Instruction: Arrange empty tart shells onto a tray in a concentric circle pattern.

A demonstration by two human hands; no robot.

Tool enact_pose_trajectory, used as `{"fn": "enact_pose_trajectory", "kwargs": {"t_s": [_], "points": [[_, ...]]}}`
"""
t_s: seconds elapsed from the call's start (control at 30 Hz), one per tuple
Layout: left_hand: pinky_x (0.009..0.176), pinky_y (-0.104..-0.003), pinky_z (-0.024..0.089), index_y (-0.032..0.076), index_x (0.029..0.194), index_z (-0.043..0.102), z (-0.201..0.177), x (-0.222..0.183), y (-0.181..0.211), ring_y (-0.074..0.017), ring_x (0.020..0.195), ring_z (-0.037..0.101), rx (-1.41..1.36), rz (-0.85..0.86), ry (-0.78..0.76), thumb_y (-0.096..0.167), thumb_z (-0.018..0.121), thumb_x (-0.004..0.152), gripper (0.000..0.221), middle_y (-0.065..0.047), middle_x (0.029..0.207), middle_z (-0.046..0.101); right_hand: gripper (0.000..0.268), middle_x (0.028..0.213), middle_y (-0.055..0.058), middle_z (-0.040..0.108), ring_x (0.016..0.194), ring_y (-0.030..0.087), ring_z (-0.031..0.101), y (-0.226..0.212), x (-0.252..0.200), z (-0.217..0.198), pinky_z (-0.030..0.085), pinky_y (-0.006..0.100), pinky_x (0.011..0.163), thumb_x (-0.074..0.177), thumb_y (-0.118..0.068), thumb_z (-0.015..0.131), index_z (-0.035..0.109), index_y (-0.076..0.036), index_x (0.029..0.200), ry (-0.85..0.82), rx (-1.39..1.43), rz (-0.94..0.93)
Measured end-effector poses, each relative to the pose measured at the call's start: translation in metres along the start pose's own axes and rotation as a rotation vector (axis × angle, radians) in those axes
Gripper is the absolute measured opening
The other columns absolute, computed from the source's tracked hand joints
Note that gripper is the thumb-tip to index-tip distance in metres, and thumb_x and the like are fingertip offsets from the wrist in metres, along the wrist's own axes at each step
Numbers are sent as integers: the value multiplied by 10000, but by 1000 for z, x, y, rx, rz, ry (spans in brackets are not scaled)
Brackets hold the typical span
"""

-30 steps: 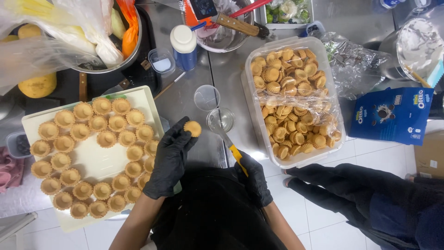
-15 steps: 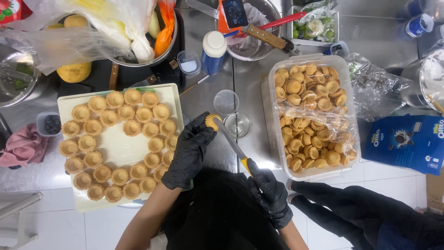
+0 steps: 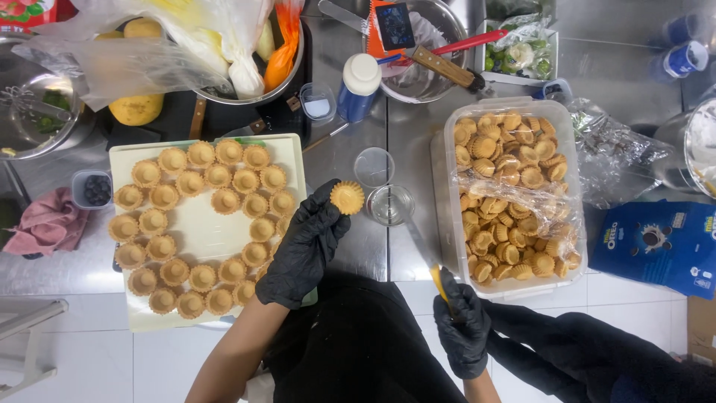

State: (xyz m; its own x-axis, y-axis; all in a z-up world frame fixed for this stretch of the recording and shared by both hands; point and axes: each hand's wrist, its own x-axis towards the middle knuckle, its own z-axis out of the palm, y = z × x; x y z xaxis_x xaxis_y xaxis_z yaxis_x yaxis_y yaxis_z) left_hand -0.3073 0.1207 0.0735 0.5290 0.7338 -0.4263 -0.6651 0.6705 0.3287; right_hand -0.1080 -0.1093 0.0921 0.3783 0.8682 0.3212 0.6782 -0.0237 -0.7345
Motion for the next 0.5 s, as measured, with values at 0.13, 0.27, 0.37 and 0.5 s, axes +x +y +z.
{"fn": "enact_pose_trajectory", "kwargs": {"t_s": [0.13,0.27,0.37,0.5], "points": [[986,-322,535,28,1359,605,-8,-23,25,-164,1142,660,38,32,-24,5,682,900,465,-64,1265,683,433,978,0,658,801,73,606,60,-46,9,503,226,685,937,45,701,697,-78,1353,82,334,371],[951,-281,527,43,1209,662,-40,-44,69,-131,1083,653,1020,754,219,-32,745,925,306,-55,1223,713,419,1128,13,707,906,73,650,39,-29,18,511,196,749,940,12,621,647,-48,1354,241,622,636],[921,-329,523,70,1200,686,-49,-67,111,-210,1056,639,1620,1090,370,-33,741,932,293,-71,1173,711,500,939,4,694,750,49,576,24,-17,22,452,182,667,913,4,670,638,-37,1410,216,619,794],[845,-404,526,98,1205,730,-91,-70,135,-308,922,623,2183,964,462,-39,708,927,311,-97,1027,721,494,889,5,673,690,45,528,31,-19,29,403,181,605,912,-4,683,654,-18,1406,157,678,815]]}}
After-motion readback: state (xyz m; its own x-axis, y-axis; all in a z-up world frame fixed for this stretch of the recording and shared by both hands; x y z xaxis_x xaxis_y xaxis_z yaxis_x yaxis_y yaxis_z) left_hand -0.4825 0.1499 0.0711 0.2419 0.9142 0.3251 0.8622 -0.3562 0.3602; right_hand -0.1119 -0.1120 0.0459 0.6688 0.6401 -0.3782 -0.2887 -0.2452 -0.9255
